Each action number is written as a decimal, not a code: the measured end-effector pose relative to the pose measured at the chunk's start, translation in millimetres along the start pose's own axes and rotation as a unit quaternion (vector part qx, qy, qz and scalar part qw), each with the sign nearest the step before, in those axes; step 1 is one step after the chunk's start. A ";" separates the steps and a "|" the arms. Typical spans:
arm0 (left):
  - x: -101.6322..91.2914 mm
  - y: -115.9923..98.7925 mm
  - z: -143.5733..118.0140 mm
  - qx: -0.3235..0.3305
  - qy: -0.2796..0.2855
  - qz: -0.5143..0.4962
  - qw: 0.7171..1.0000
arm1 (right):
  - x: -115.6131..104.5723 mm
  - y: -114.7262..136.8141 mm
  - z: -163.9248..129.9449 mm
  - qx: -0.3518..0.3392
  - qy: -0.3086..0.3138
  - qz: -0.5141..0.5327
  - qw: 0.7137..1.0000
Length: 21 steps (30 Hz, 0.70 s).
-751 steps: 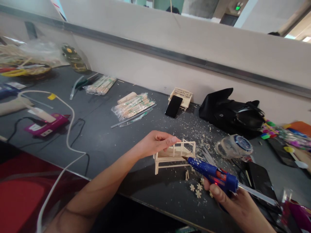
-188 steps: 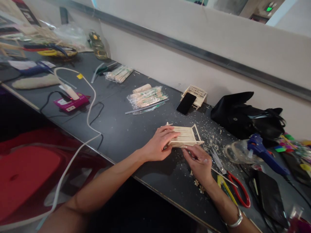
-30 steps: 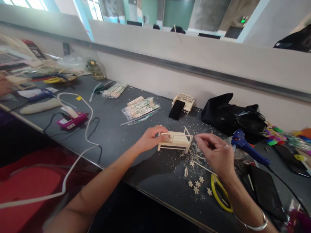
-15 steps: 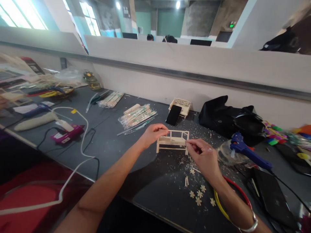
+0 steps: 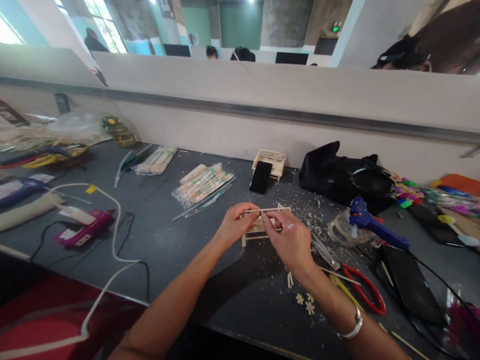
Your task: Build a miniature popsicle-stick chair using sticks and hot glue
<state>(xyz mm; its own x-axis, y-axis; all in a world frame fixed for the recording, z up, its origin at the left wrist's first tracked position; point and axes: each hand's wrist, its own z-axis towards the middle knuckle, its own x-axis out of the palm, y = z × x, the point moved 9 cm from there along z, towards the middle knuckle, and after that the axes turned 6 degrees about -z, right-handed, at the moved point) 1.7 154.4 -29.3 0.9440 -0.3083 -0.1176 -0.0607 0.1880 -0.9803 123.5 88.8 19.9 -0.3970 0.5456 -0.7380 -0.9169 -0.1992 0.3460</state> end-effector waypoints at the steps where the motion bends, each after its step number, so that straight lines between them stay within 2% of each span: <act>1: -0.2 0.7 -0.2 -0.001 0.000 0.001 1.000 | 1.3 0.6 -0.2 0.001 0.000 -0.003 1.000; 21: -1.8 6.2 -3.9 -0.006 0.001 0.008 1.000 | 11.7 -1.3 -0.3 0.023 -0.002 0.017 1.000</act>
<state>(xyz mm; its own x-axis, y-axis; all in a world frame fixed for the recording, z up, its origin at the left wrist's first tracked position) -1.7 152.4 -35.8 0.9420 -0.3077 -0.1343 -0.0801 0.1826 -0.9799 120.0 95.1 10.6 -0.4283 0.5422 -0.7229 -0.8997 -0.1812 0.3971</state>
